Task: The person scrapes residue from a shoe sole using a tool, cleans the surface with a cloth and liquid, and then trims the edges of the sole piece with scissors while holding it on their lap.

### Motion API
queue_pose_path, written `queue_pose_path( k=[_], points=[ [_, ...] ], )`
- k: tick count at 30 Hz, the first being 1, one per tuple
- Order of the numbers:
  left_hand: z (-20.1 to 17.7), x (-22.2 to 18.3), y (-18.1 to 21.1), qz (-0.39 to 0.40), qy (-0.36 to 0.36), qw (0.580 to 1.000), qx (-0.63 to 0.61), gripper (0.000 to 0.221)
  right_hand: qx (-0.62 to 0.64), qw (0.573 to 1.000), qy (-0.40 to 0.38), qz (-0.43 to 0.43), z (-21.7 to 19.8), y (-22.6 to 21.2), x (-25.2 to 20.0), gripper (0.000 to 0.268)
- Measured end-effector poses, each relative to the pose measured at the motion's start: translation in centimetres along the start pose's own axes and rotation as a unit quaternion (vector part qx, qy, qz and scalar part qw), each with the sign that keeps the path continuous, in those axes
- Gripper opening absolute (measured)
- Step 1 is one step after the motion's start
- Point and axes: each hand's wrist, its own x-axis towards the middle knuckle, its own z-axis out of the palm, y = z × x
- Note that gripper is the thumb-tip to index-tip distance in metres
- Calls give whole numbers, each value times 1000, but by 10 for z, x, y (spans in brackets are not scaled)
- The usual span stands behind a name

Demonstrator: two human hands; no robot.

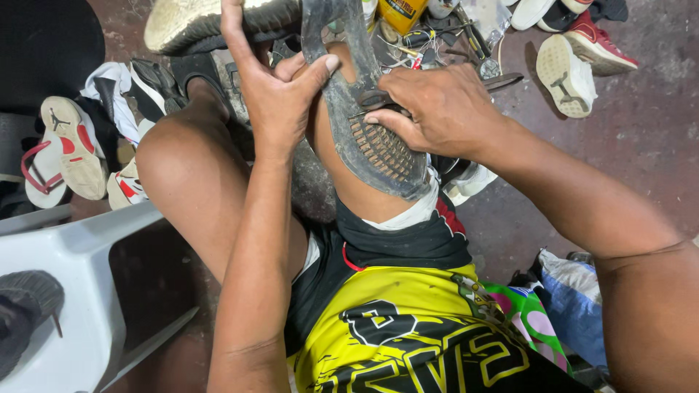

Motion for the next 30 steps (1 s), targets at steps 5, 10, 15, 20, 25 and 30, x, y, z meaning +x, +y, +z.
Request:
queue_pose_path(
  k=[5,10,15,20,25,30],
  points=[
    [-8,-10,-22,59,-6,995,80,94,-48,999,2,11,-11,-6,11,36],
    [-10,-9,-35,68,8,994,81,88,-93,995,-32,-24,-8,-23,17,33],
    [-7,-9,-37,77,33,990,114,83,-126,990,-60,-1,-11,-28,21,31],
    [-3,-8,-39,65,48,992,96,80,-104,993,-36,-50,-7,-33,14,24],
    [-3,-9,-38,110,36,981,157,80,-125,991,-39,-41,-13,-24,20,29],
    [-2,-10,-42,83,56,988,120,78,-148,986,-57,-44,-8,-30,18,33]
  ],
)
